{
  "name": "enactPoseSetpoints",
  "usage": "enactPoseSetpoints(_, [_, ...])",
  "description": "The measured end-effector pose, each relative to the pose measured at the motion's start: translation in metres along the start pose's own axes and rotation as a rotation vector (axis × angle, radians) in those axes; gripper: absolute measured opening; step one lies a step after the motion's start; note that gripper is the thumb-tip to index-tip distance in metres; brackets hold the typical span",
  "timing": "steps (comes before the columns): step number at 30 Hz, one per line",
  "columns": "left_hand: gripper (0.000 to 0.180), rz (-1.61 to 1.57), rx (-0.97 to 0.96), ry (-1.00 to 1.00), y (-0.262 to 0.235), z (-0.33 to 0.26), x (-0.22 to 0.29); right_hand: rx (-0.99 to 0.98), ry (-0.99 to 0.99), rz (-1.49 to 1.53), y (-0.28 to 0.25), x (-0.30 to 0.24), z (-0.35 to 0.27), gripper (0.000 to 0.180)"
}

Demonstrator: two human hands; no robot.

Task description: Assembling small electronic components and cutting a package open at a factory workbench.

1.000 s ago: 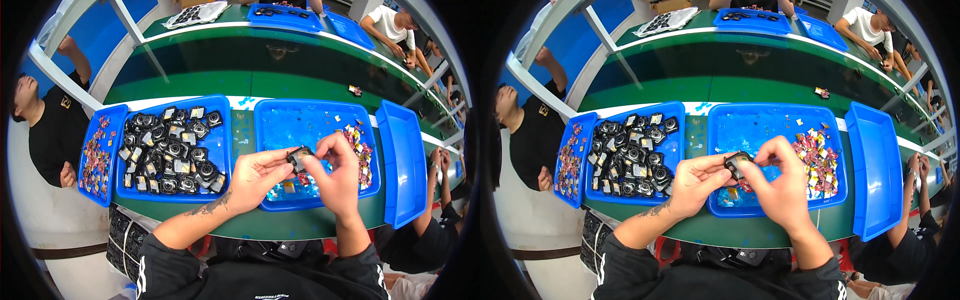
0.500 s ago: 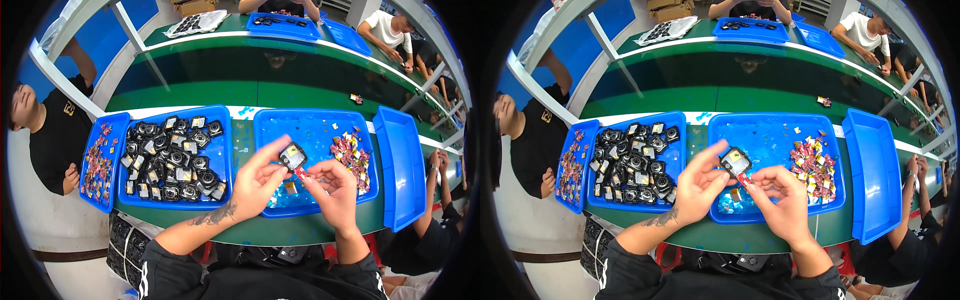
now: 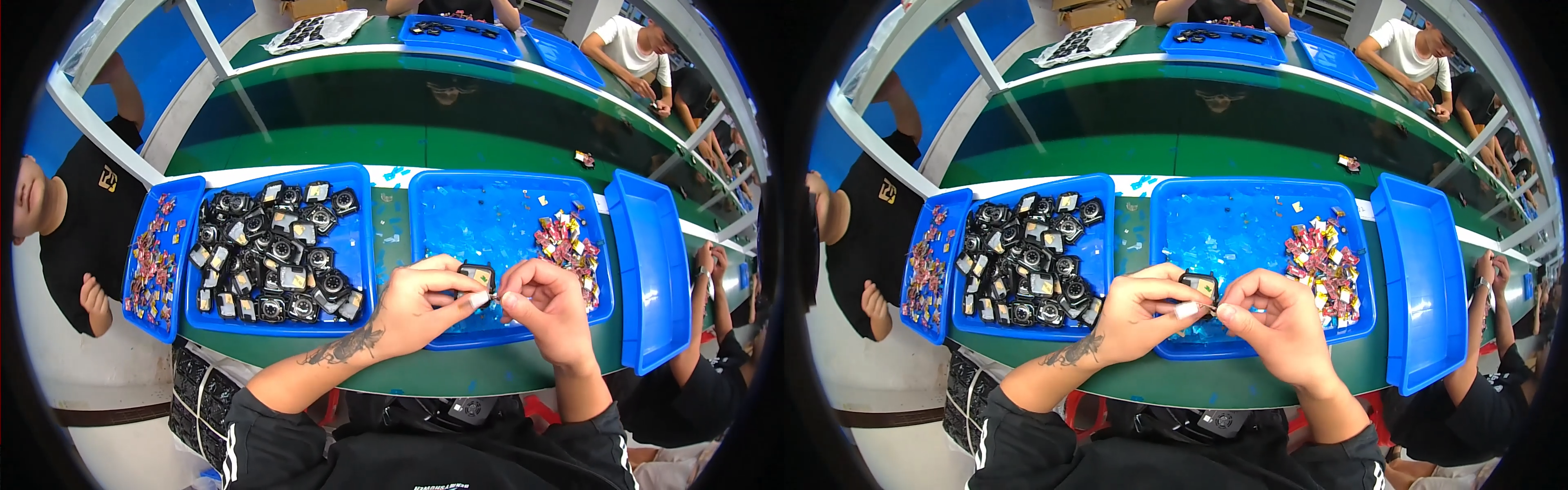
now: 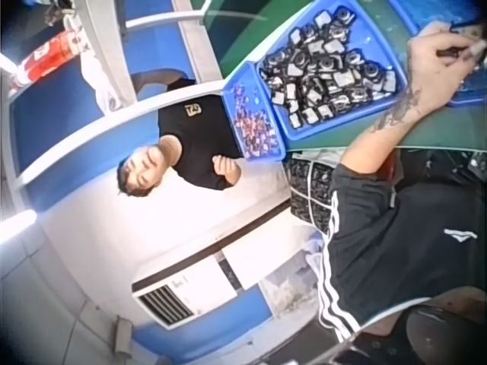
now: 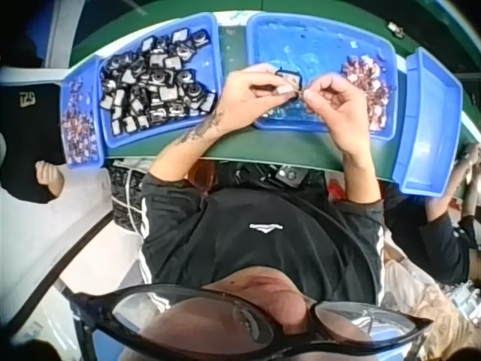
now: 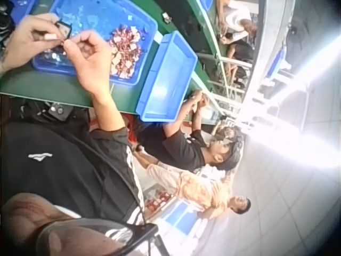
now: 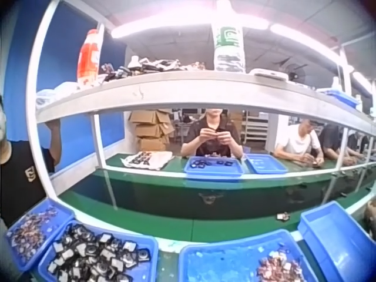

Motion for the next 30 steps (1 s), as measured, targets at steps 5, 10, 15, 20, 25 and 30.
enactPoseSetpoints(5, [0.018, -0.193, -0.083, -0.109, 0.004, 0.002, -0.013, 0.155, -0.108, -0.042, 0.007, 0.006, -0.004, 0.022])
enactPoseSetpoints(10, [0.026, -0.409, -0.011, -0.163, 0.011, -0.001, -0.014, 0.325, -0.299, -0.237, 0.014, 0.010, -0.007, 0.026])
enactPoseSetpoints(15, [0.031, -0.461, 0.081, -0.097, 0.009, -0.003, -0.012, 0.385, -0.368, -0.225, 0.018, 0.016, -0.004, 0.028])
enactPoseSetpoints(20, [0.032, -0.444, 0.087, -0.100, 0.011, -0.003, -0.011, 0.402, -0.364, -0.340, 0.018, 0.017, -0.002, 0.030])
enactPoseSetpoints(25, [0.036, -0.470, 0.130, -0.085, 0.014, -0.002, -0.012, 0.405, -0.326, -0.476, 0.018, 0.015, 0.008, 0.046])
enactPoseSetpoints(30, [0.052, -0.498, 0.254, -0.115, 0.005, -0.011, -0.012, 0.286, -0.328, -0.577, 0.033, 0.024, 0.015, 0.047])
Point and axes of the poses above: each hand's wrist, its own z-axis towards the middle knuckle, its own y-axis out of the palm, x = y × z, the point moved 4 cm from there along z, towards the middle knuckle, and after that the axes turned 6 degrees about z, right-handed, at the moved point
